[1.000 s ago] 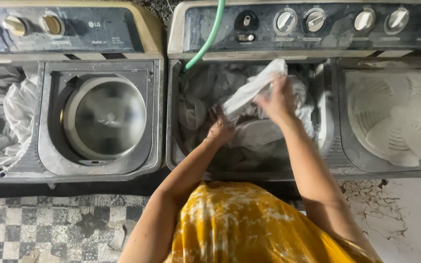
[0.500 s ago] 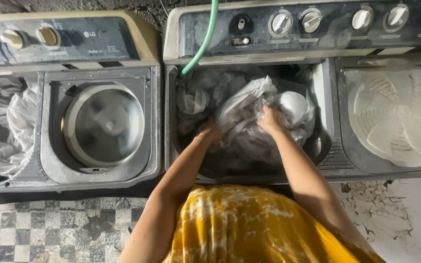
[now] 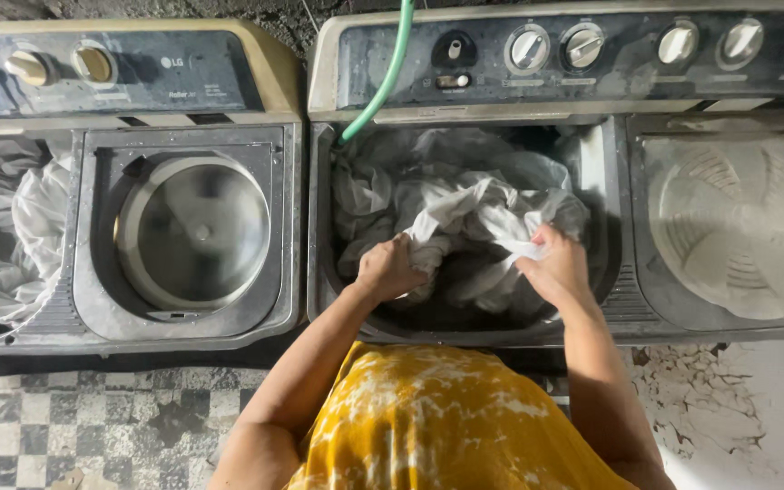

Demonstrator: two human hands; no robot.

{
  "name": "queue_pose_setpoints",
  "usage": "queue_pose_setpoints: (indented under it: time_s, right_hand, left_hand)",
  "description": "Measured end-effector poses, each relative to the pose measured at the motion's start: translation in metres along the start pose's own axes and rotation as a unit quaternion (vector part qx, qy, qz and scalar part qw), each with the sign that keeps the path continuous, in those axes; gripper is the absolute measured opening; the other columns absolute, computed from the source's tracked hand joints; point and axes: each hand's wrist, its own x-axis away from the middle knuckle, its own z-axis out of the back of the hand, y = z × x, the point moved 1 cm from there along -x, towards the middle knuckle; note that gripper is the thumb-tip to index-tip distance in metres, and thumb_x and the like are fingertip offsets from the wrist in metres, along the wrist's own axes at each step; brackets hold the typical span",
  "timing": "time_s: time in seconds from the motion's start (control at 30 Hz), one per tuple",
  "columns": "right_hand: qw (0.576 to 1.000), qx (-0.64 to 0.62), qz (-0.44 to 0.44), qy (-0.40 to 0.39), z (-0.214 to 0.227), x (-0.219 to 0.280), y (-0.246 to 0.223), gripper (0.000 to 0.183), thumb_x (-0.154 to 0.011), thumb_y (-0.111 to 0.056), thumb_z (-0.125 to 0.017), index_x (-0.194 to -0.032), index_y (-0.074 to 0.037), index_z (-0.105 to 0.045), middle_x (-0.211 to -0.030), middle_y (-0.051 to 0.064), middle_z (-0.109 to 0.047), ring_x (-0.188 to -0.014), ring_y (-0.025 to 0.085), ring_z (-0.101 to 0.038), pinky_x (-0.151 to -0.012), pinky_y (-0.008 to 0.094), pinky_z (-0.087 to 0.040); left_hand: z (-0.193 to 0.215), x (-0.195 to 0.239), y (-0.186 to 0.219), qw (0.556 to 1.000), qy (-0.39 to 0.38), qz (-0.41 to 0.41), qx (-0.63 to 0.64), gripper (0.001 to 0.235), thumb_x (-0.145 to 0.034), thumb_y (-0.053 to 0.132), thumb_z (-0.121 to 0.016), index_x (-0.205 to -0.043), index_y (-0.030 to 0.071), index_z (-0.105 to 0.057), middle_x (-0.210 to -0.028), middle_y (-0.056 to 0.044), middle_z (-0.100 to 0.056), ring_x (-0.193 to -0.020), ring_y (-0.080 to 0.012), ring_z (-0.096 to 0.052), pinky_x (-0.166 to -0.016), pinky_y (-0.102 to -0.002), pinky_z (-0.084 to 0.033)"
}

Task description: The person washes white clothes by hand in a top-loading washing machine. They repeatedly submerge, agitate, and squeeze the fabric in the soapy water to clean it.

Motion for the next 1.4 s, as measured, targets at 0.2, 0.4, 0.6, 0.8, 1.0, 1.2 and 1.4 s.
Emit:
queue_pose_setpoints:
  time_s: [0.2, 0.4, 0.6, 0.8, 1.0, 1.2, 1.4]
  right_hand:
    - [0.998, -0.027, -0.005, 0.057, 0.015, -0.024, -0.016, 0.045, -0.069, -0.019, -0.084, -0.107, -0.004, -0.066, -0.102, 0.018, -0.073, -0.091, 0.035, -0.072, -0.080, 0.042, -0.056]
    - [0.991, -0.091, 0.079, 0.062, -0.049, -0.061, 0.000, 0.075, -0.086, -0.020, -0.078, -0.152, -0.013, -0.043, -0.156, 0.025, -0.044, -0.143, 0.044, -0.045, -0.115, 0.049, -0.041]
    - [0.984, 0.093, -0.129, -0.075, -0.067, -0.034, -0.030, 0.111, -0.082, -0.042, -0.082, -0.164, -0.027, -0.009, -0.168, 0.029, -0.001, -0.153, 0.053, -0.019, -0.117, 0.064, -0.029]
    - [0.971, -0.054, -0.193, -0.131, -0.113, -0.033, -0.024, 0.126, -0.083, -0.069, -0.069, -0.163, -0.025, 0.018, -0.166, 0.036, 0.016, -0.152, 0.060, -0.006, -0.117, 0.064, -0.031]
    - [0.967, -0.123, -0.188, -0.120, -0.195, -0.105, 0.050, 0.141, -0.077, -0.069, -0.077, -0.162, -0.019, 0.023, -0.162, 0.040, 0.017, -0.152, 0.057, -0.007, -0.123, 0.052, -0.026]
    - [0.991, -0.037, -0.087, -0.091, -0.201, -0.150, 0.079, 0.125, -0.065, -0.040, -0.089, -0.162, -0.012, -0.015, -0.164, 0.024, -0.029, -0.152, 0.042, -0.032, -0.122, 0.048, -0.032]
    - [0.989, 0.055, -0.120, -0.059, -0.165, -0.127, 0.058, 0.091, -0.069, -0.038, -0.085, -0.147, -0.010, -0.047, -0.132, 0.023, -0.066, -0.124, 0.040, -0.061, -0.103, 0.048, -0.049]
  left_hand:
    - [0.052, -0.013, 0.006, 0.995, 0.083, -0.003, 0.055, 0.074, -0.062, 0.039, -0.085, -0.125, 0.005, -0.063, -0.105, -0.021, -0.072, -0.099, -0.0370, -0.071, -0.087, -0.045, -0.057]
    - [0.025, -0.062, -0.032, 0.968, 0.243, -0.054, 0.045, 0.087, -0.073, 0.029, -0.083, -0.149, 0.012, -0.044, -0.142, -0.023, -0.055, -0.130, -0.0414, -0.051, -0.103, -0.050, -0.047]
    - [-0.057, -0.115, -0.082, 0.974, -0.014, -0.078, -0.212, 0.079, -0.088, 0.033, -0.071, -0.159, 0.035, -0.035, -0.167, -0.015, -0.024, -0.154, -0.0470, -0.019, -0.113, -0.066, -0.026]
    - [-0.116, -0.131, -0.101, 0.954, -0.237, -0.016, -0.181, 0.062, -0.091, 0.035, -0.068, -0.148, 0.030, -0.045, -0.153, -0.016, -0.037, -0.141, -0.0448, -0.032, -0.108, -0.062, -0.033]
    - [-0.197, -0.126, -0.100, 0.941, -0.306, -0.062, -0.132, 0.047, -0.093, 0.037, -0.065, -0.138, 0.024, -0.055, -0.139, -0.017, -0.049, -0.128, -0.0426, -0.045, -0.102, -0.057, -0.040]
    - [-0.223, -0.092, -0.077, 0.935, -0.322, -0.144, -0.030, 0.037, -0.096, 0.038, -0.062, -0.127, 0.019, -0.065, -0.125, -0.018, -0.062, -0.115, -0.0405, -0.058, -0.096, -0.052, -0.048]
    - [-0.140, -0.075, -0.050, 0.980, -0.067, -0.161, 0.097, 0.036, -0.098, 0.040, -0.059, -0.117, 0.013, -0.075, -0.111, -0.019, -0.074, -0.102, -0.0383, -0.071, -0.090, -0.048, -0.055]
